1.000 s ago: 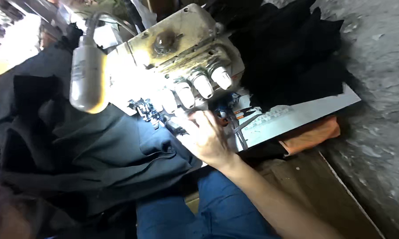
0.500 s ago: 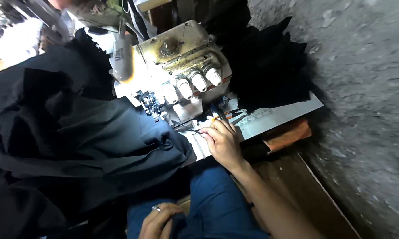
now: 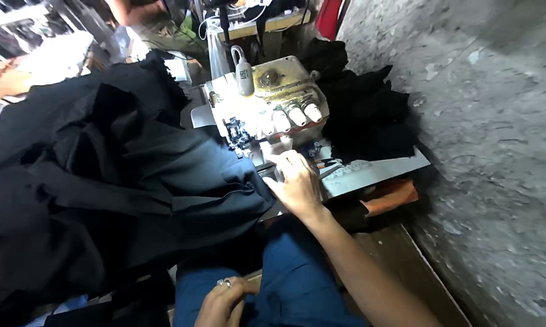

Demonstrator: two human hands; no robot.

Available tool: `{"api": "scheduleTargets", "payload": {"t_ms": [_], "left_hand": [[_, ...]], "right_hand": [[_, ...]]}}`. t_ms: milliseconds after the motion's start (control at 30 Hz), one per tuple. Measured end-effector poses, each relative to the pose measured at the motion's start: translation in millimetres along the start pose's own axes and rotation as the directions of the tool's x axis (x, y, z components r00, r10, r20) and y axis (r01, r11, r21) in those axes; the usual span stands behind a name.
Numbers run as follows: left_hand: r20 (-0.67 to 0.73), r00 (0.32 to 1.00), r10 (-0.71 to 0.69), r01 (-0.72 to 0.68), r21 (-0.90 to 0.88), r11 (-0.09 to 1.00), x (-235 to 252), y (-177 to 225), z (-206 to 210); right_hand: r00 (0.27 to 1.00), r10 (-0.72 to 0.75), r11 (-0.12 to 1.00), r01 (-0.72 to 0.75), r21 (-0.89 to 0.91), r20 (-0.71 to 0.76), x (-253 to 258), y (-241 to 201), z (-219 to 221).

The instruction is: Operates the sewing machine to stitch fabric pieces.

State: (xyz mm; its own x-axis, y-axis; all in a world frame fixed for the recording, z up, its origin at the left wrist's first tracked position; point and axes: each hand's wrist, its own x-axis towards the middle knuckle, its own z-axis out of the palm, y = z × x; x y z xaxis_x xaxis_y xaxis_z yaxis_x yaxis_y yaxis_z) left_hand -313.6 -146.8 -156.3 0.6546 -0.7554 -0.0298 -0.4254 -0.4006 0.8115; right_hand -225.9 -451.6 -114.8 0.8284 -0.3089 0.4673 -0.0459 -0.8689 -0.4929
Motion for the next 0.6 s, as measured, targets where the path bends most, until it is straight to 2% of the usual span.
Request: {"api": "scheduleTargets", "payload": {"t_ms": [67,167,300,433,533,600], "left_hand": [[0.031,1.000,-0.001,0.001,-0.005,1.000,-7,0,3],[0.098,0.995,-0.032,0.033,-0.010,0.999,-13,6,-1],[0.123,0.990,-0.075,0.076,-0.001,0.997,-14,5,-5],[0.169,0.979,-0.116,0.109,0.046,0.993,3,9,-8],[0.183,0.978,-0.095,0.092,0.026,0.995,19,19,-5],[0.190,0.978,-0.081,0.081,0.006,0.997,31,22,-1]], "right_hand": [[0.986,-0.105,0.994,0.101,-0.039,-0.127,3,-1,21],[0.957,-0.168,0.986,0.166,-0.028,-0.238,10,6,46],[0.942,-0.186,0.978,0.204,0.036,-0.278,4,6,59],[0.947,-0.105,0.978,0.154,0.142,-0.305,-1,10,60],[0.957,0.024,0.965,0.054,0.258,-0.289,-9,17,35],[0.963,0.075,0.967,-0.008,0.253,-0.257,-24,31,15]]}}
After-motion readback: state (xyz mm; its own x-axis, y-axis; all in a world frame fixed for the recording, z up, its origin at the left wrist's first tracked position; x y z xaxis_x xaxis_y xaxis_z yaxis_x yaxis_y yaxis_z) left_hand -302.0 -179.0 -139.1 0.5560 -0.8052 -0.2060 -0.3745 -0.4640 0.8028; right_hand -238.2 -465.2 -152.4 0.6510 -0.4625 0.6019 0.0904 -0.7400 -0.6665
